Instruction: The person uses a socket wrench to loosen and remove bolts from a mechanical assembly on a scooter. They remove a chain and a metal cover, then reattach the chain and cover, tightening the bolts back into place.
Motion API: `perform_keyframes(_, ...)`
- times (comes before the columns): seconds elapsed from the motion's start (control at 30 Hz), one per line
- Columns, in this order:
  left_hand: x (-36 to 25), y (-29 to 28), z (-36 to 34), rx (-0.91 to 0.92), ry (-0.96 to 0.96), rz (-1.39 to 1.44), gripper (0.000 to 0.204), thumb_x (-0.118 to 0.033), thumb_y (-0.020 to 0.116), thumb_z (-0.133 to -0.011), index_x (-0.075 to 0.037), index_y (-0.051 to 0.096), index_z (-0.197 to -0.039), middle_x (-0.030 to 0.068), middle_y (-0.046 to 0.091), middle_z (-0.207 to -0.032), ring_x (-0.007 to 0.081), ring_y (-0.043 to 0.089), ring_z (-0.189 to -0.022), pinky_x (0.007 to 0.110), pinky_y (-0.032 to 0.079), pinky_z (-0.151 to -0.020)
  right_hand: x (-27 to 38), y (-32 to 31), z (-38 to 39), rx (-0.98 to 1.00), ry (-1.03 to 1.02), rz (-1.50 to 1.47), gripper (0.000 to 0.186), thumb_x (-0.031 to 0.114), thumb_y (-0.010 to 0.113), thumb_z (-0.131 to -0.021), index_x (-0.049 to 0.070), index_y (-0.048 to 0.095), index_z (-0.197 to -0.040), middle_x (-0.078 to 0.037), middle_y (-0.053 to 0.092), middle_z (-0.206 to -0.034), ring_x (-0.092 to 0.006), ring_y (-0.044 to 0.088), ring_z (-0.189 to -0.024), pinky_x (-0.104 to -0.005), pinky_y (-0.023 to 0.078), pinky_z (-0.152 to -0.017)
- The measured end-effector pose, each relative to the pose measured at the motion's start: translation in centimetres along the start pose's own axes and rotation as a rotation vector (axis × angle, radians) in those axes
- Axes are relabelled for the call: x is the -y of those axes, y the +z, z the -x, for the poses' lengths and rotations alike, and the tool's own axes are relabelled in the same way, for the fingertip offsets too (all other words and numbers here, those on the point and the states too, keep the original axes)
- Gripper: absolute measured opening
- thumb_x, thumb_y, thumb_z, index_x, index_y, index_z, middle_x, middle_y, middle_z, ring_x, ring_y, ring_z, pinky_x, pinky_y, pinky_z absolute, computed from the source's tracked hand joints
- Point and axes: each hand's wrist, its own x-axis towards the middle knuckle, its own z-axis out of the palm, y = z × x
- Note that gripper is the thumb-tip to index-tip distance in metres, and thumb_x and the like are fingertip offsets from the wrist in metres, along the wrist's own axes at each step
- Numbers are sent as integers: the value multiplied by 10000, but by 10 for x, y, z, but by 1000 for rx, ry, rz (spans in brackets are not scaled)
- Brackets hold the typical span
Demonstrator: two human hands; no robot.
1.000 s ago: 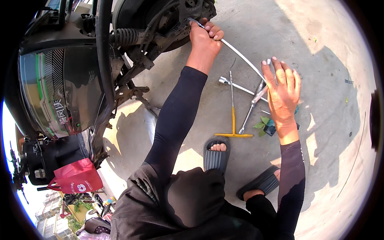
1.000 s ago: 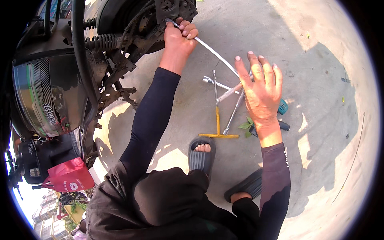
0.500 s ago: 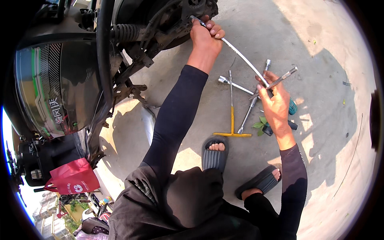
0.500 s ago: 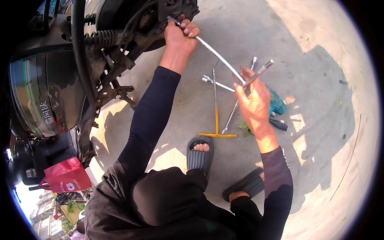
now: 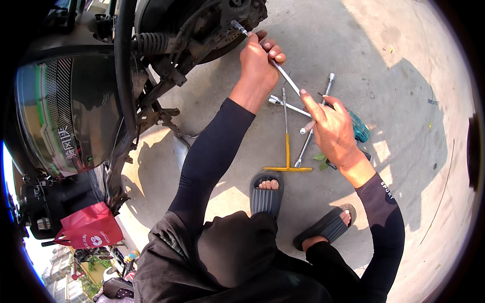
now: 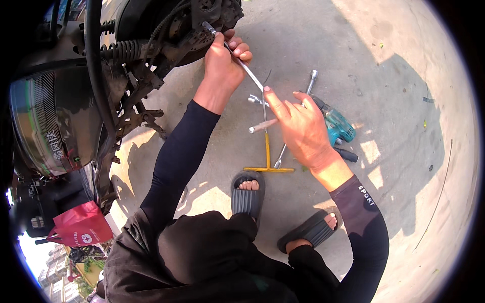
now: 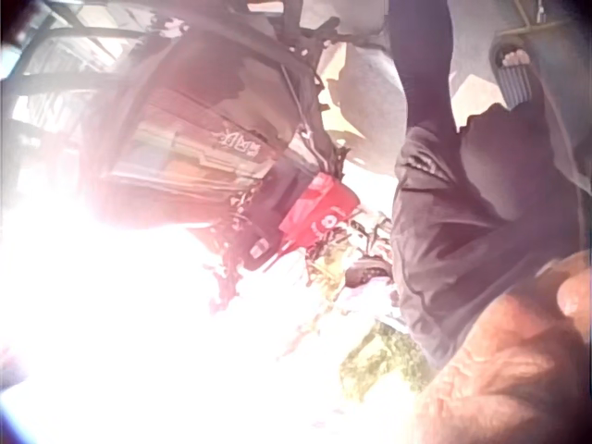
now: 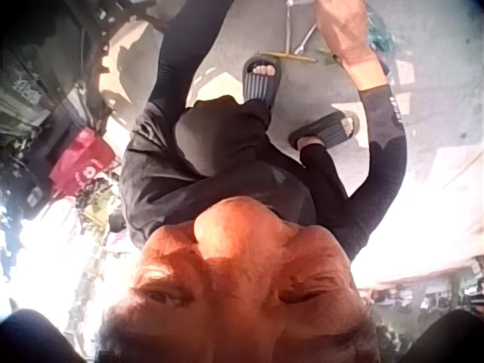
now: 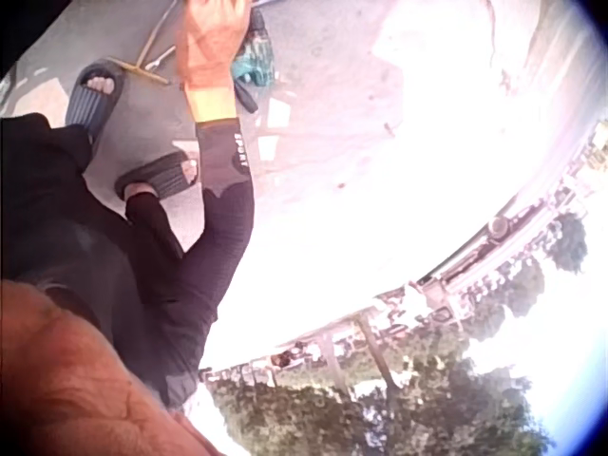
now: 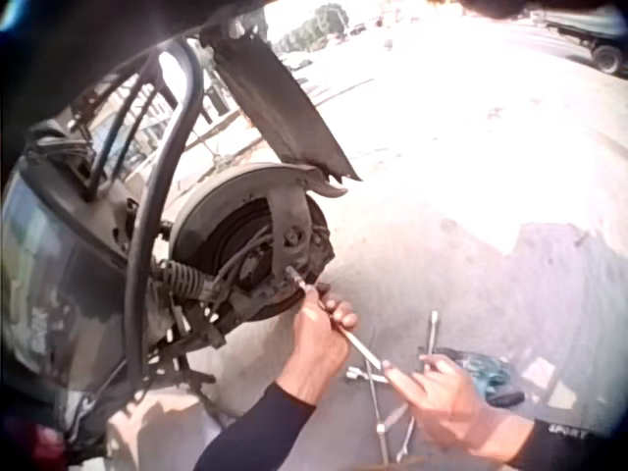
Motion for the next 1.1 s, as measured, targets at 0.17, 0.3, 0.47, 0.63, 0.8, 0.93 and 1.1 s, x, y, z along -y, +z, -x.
perform_keyframes(0.17, -10, -11, -11, 30, 37, 45, 371, -422, 329, -1083, -100, 460, -955, -21, 327, -651, 106, 271, -502, 268, 221, -441, 22, 9, 13, -303, 341, 80, 584, 136, 624, -934, -30, 398, -1446, -180, 640, -1213, -336, 622, -1116, -435, 457, -1018)
perform_keyframes(0.3, 1, -7, -6, 24, 34, 36, 394, -431, 335, -1081, -96, 479, -932, -30, 313, -625, 101, 260, -489, 266, 212, -427, 36, 15, 34, -340, 800, -2590, 576, 273, 539, -1030, -35, 344, -1476, -210, 558, -1356, -348, 536, -1257, -475, 436, -1061)
perform_keyframes(0.47, -4, -13, -9, 111, -11, 93, 425, -448, 299, -1085, -94, 482, -937, -28, 315, -615, 98, 268, -480, 259, 212, -411, 46, 46, -7, -573, 551, -2657, 391, 126, 614, -955, 3, 484, -1303, -143, 619, -1224, -261, 641, -1091, -391, 533, -945)
perform_keyframes(0.63, -11, -26, -13, 205, -59, 162, 448, -462, 276, -1084, -93, 484, -938, -27, 320, -612, 99, 273, -477, 258, 222, -406, 49, 33, -10, -356, 687, -1799, 375, 56, 618, -918, 34, 514, -1277, -133, 654, -1143, -260, 658, -1052, -366, 530, -942)
perform_keyframes(0.8, -6, -10, -19, 188, -85, 109, 491, -475, 267, -1082, -86, 509, -907, -23, 326, -618, 102, 289, -484, 263, 248, -413, 0, 11, -14, -86, 34, -217, 348, 65, 652, -849, 102, 603, -1191, -91, 663, -1080, -205, 680, -851, -370, 525, -923)
perform_keyframes(0.93, -16, -22, -44, 180, -100, 124, 602, -568, 245, -1052, -80, 530, -842, -2, 348, -613, 117, 290, -463, 272, 230, -376, -21, -12, -20, -169, -342, 515, 309, 210, 567, -889, 117, 623, -1178, -88, 667, -1085, -215, 649, -785, -436, 494, -923)
perform_keyframes(1.1, -6, -49, -79, 362, -86, 258, 502, -467, 344, -1068, -21, 537, -944, 8, 319, -653, 106, 240, -474, 266, 199, -335, 9, 18, 37, -505, 952, -1116, 634, 219, 634, -960, -32, 343, -1464, -191, 481, -1438, -338, 513, -1290, -426, 445, -1042)
